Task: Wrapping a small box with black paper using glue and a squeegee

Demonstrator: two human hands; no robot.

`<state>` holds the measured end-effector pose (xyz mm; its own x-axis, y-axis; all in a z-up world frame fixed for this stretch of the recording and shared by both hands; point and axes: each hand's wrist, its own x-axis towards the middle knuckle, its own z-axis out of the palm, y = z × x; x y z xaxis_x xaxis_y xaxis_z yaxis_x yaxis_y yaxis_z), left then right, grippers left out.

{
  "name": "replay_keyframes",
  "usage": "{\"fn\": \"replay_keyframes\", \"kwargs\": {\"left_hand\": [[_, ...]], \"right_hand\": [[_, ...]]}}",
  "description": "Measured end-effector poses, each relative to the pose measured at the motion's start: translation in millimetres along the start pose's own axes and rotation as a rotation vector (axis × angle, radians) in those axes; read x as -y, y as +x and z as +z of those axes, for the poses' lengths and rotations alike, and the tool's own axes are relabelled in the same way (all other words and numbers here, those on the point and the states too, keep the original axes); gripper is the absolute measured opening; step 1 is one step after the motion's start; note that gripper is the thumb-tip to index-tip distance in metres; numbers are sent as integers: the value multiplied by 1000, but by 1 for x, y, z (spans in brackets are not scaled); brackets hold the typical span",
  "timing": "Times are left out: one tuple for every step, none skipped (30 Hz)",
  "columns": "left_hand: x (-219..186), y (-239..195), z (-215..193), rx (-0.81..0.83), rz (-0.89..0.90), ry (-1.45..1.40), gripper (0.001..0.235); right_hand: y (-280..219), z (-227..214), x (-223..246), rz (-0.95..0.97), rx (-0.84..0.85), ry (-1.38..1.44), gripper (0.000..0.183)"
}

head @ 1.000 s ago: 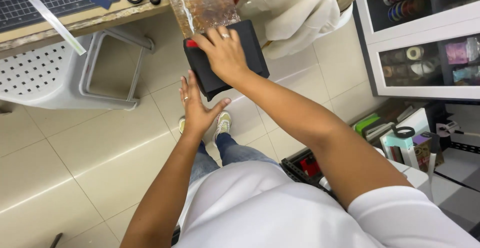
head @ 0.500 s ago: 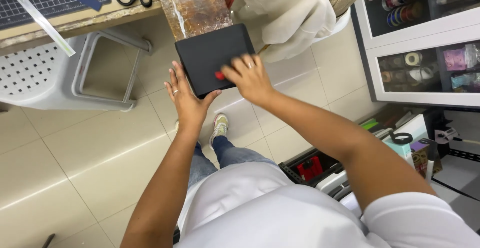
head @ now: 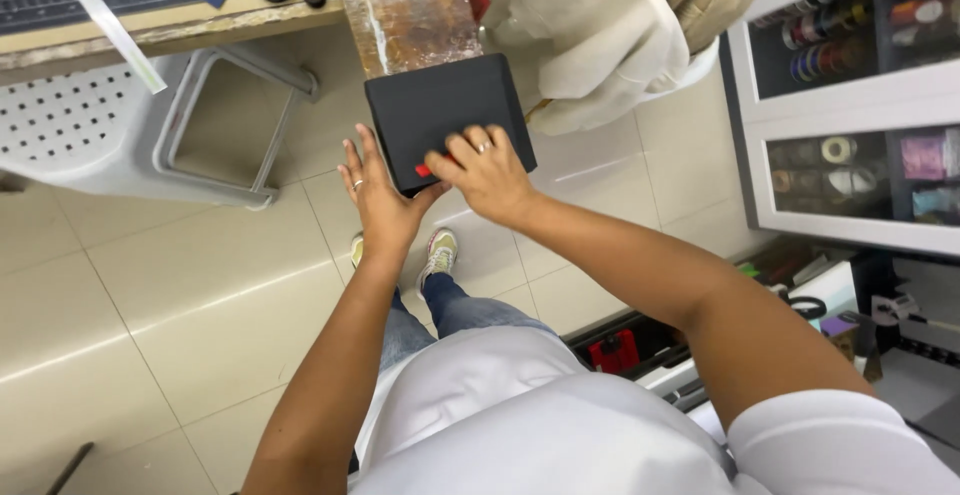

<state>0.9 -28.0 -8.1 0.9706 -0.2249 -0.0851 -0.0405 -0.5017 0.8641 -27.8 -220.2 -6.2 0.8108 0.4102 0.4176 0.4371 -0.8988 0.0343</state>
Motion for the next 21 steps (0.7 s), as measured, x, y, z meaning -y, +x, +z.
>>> {"fn": "replay_keyframes", "kwargs": {"left_hand": [[0,1,-1,1,-6,0,148],[-2,2,-2,1,8,2,147],[-4,3,-1,11,29,2,146],[-2,-3,0,21,30,-1,146],[-1,-1,0,17,37,17,145],[0,0,0,13,45,35,144],[0,2,0,13,46,36,144],[1,3,0,13,55,55,144],[3,2,1,16,61,75,143],[-3,-2,-2,21,60,76,143],[-9,1,-3,30,102,149,139],[-16,3,-4,39,144,223,136],[-24,6,-5,42,140,223,136],[-32,8,-5,74,210,295,125],[-38,6,-5,111,276,367,114],[-35,0,-4,119,268,368,114],[-34,3,0,126,304,437,107],[-33,6,3,132,339,506,100],[-33,6,5,133,348,505,100],[-32,6,7,140,320,496,104],[-30,5,7,145,286,491,108]], "right_hand": [[24,8,-9,-1,4,5,25],[47,16,-19,18,-67,-38,25],[67,22,-29,45,-137,-89,26],[66,27,-31,52,-131,-93,26],[71,33,-37,64,-152,-64,24],[77,40,-42,75,-173,-35,23],[58,22,-37,76,-174,-35,23],[39,5,-30,71,-119,-20,25],[19,-13,-22,70,-59,-3,27],[-3,-19,-18,74,-56,-2,27],[-21,-23,-20,61,-30,-11,27],[-39,-26,-23,47,-5,-20,28],[-24,-23,-38,48,-1,-17,28],[-10,-19,-52,78,-34,-79,25],[1,-15,-63,110,-63,-136,22],[10,-13,-61,114,-55,-129,22],[23,-10,-66,190,-11,-196,21],[37,-8,-72,267,33,-263,21],[21,-14,-66,272,31,-270,21],[5,-20,-60,240,11,-154,19],[-10,-24,-53,203,-7,-33,18]]}}
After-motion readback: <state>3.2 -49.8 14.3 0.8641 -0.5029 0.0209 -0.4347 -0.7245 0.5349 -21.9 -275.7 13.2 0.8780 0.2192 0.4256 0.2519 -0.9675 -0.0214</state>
